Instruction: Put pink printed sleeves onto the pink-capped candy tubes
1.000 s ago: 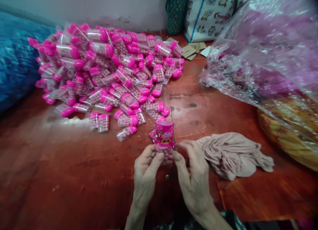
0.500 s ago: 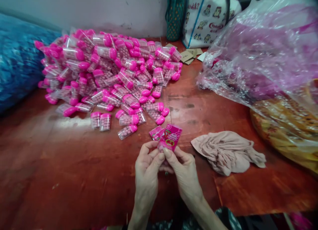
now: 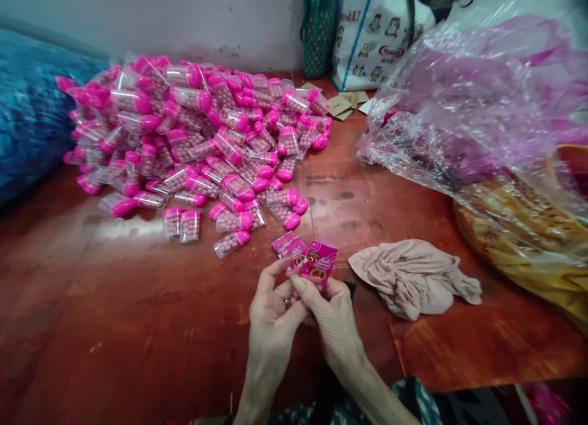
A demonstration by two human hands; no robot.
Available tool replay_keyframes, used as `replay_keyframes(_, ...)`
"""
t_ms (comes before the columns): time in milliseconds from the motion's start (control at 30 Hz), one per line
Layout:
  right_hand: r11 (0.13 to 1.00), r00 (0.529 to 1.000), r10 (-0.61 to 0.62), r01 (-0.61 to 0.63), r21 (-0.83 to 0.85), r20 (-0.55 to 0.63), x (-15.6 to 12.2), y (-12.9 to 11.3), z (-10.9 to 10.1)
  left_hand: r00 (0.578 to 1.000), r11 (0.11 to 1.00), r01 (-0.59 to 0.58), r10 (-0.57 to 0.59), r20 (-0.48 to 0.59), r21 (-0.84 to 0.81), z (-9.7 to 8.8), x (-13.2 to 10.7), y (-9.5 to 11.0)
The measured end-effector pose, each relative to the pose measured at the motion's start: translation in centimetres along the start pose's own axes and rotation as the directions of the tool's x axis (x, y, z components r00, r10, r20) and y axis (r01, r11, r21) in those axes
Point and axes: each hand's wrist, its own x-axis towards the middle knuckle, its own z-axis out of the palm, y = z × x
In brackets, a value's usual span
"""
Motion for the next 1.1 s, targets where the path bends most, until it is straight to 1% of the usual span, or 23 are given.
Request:
replay_keyframes(67,0.999,0.999,-0.032,0.031,0.022,0.03,-0.1,-0.1,-0.1,1.0,1.0,0.006,-0.006,0.002,0.004,-0.1,0.3,0.3)
replay_keyframes(167,0.994,0.996,-0.012,0.001,0.111,0.093,0.3,-0.9,-0.6,0.998,0.998,0.053,-0.054,0.038,0.038,-0.1,0.5,0.5)
replay_keyframes(233,0.99,0.994,-0.027,0.011,0.143,0.109,0.8,-1.5,-1.0,0.994,0.995,0.077,-0.081,0.068,0.064,-0.1,0.4,0.5)
replay_keyframes(300,0.991,0.993,-0.066,0.054,0.122,0.097,1.1,-1.8,-1.1,0.995,0.995,0.061,-0.067,0.074,0.082,-0.2,0.3,0.4)
replay_keyframes(367,0.994,0.993,-0.082,0.076,0.079,0.088,1.0,-1.5,-1.0,0.997,0.995,0.037,-0.043,0.063,0.092,-0.2,0.1,0.3)
replay_keyframes(467,0.996,0.993,-0.08,0.076,0.052,0.085,0.4,-0.6,-0.5,1.0,0.996,-0.015,0.015,0.001,0.083,-0.2,0.1,0.4)
replay_keyframes(533,0.996,0.993,-0.076,0.071,0.056,0.091,0.1,-0.3,-0.4,0.999,0.997,-0.038,0.039,-0.02,0.071,-0.1,0.3,0.6)
replay_keyframes(600,0.996,0.992,-0.059,0.052,0.068,0.109,0.1,-0.4,-0.5,1.0,0.997,-0.014,0.015,-0.011,0.075,0.0,0.5,0.6)
replay_keyframes(667,0.997,0.991,-0.019,0.009,0.08,0.129,0.5,-0.7,-1.0,0.999,0.996,0.042,-0.043,0.014,0.076,0.0,0.6,0.4)
replay_keyframes(733,0.996,0.992,0.025,-0.036,0.086,0.127,1.1,-1.1,-1.5,0.993,0.994,0.1,-0.103,0.054,0.042,-0.2,0.5,0.1)
replay_keyframes(800,0.996,0.993,0.039,-0.047,0.075,0.112,1.5,-1.4,-1.8,0.987,0.991,0.134,-0.131,0.094,-0.019,-0.4,0.3,-0.3)
replay_keyframes(867,0.998,0.995,0.028,-0.033,0.051,0.099,1.6,-1.5,-1.8,0.987,0.989,0.129,-0.122,0.107,-0.066,-0.5,0.1,-0.6)
replay_keyframes(967,1.0,0.996,0.018,-0.019,0.006,0.086,1.3,-1.3,-1.5,0.991,0.991,0.089,-0.078,0.111,-0.1,-0.7,0.0,-0.8)
replay_keyframes(1100,0.999,0.991,0.041,-0.04,-0.005,0.124,0.8,-0.9,-1.3,0.993,0.992,0.078,-0.068,0.1,-0.104,-1.1,0.1,-0.8)
